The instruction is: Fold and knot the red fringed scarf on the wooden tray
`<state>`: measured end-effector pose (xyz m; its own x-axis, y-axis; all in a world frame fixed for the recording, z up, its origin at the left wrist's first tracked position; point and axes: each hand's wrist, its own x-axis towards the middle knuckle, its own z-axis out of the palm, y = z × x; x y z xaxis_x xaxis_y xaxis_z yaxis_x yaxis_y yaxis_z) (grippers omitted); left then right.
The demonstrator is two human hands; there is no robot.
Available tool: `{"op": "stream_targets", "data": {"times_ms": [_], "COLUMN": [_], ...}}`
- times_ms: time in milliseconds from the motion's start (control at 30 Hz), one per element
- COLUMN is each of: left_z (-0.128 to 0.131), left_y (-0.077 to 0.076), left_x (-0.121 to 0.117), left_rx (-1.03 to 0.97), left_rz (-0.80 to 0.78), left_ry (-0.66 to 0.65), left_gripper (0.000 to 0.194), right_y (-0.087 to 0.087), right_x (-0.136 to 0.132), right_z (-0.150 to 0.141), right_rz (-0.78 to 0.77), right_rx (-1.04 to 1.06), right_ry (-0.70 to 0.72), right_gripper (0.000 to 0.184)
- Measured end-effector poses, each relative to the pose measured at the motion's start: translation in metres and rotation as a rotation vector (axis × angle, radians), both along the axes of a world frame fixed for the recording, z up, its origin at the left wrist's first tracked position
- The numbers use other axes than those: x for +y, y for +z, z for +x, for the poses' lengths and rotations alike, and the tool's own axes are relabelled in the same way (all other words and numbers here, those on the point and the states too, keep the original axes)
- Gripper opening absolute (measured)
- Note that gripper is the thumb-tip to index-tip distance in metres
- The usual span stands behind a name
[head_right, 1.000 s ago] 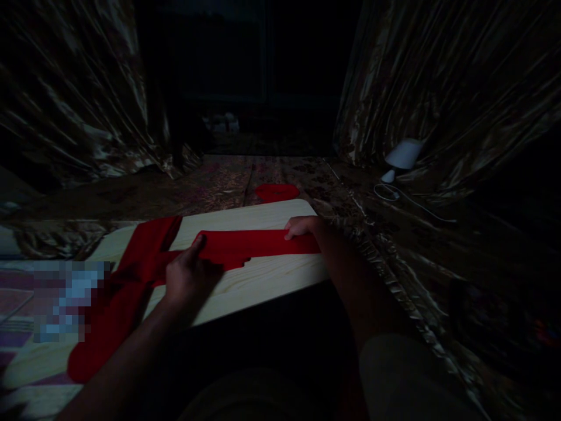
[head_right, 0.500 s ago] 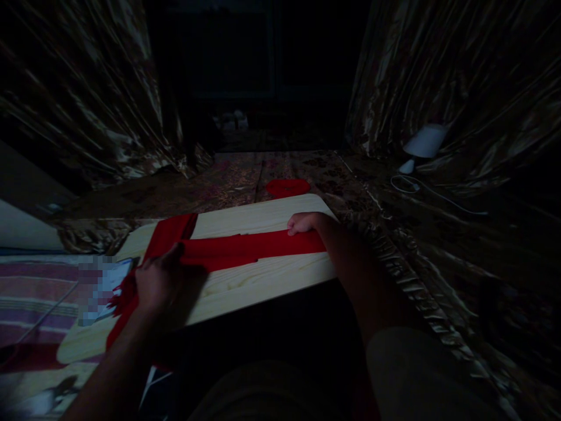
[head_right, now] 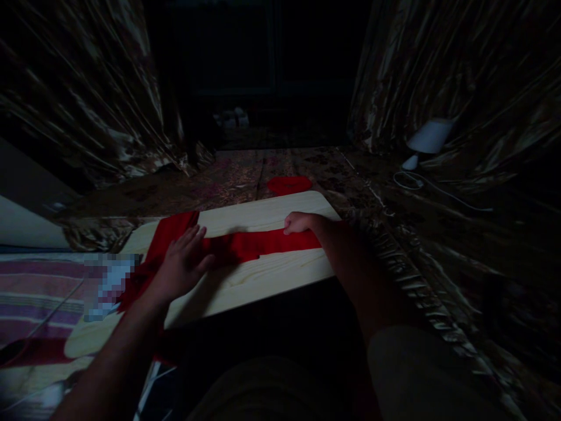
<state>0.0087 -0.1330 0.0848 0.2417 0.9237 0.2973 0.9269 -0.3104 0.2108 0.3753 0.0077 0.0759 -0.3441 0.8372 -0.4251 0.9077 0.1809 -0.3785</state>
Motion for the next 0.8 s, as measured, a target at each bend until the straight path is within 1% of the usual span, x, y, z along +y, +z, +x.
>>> {"op": "stream_targets", "data": {"times_ms": [67, 133, 200, 267, 333, 400, 500, 633, 700, 800], "left_z": [0.021, 0.038, 0.050, 0.056, 0.057, 0.055, 0.052, 0.050, 0.049, 0.049], "left_y": [-0.001, -0.009, -0.021, -0.035, -0.046, -0.052, -0.053, -0.051, -0.051, -0.052], "left_x": [0.011, 0.023, 0.033, 0.037, 0.038, 0.038, 0.038, 0.041, 0.042, 0.043], "left_rx": [-0.023, 0.016, 0.062, 0.100, 0.119, 0.120, 0.107, 0.102, 0.104, 0.115], "left_rz": [-0.060, -0.127, -0.194, -0.228, -0.211, -0.177, -0.185, -0.220, -0.226, -0.233], "left_ry": [-0.115, -0.168, -0.170, -0.136, -0.103, -0.101, -0.121, -0.128, -0.125, -0.124], "left_gripper": [0.068, 0.064, 0.061, 0.061, 0.061, 0.061, 0.062, 0.062, 0.062, 0.062], "right_y": [0.002, 0.004, 0.005, 0.008, 0.011, 0.016, 0.026, 0.036, 0.036, 0.027], "right_x": [-0.001, -0.002, -0.003, -0.004, -0.006, -0.008, -0.008, -0.003, -0.001, -0.001], "right_z": [0.002, 0.007, 0.018, 0.035, 0.055, 0.075, 0.102, 0.121, 0.125, 0.130], "right_rz": [-0.001, -0.002, 0.011, 0.027, 0.006, -0.036, -0.075, -0.113, -0.091, 0.019], "right_rx": [-0.011, -0.039, -0.091, -0.158, -0.203, -0.219, -0.181, -0.051, -0.068, -0.193], "right_ry": [0.006, 0.014, 0.008, -0.018, -0.057, -0.107, -0.161, -0.168, -0.161, -0.140], "right_gripper": [0.030, 0.029, 0.028, 0.027, 0.022, 0.016, 0.010, 0.015, 0.020, 0.023]}}
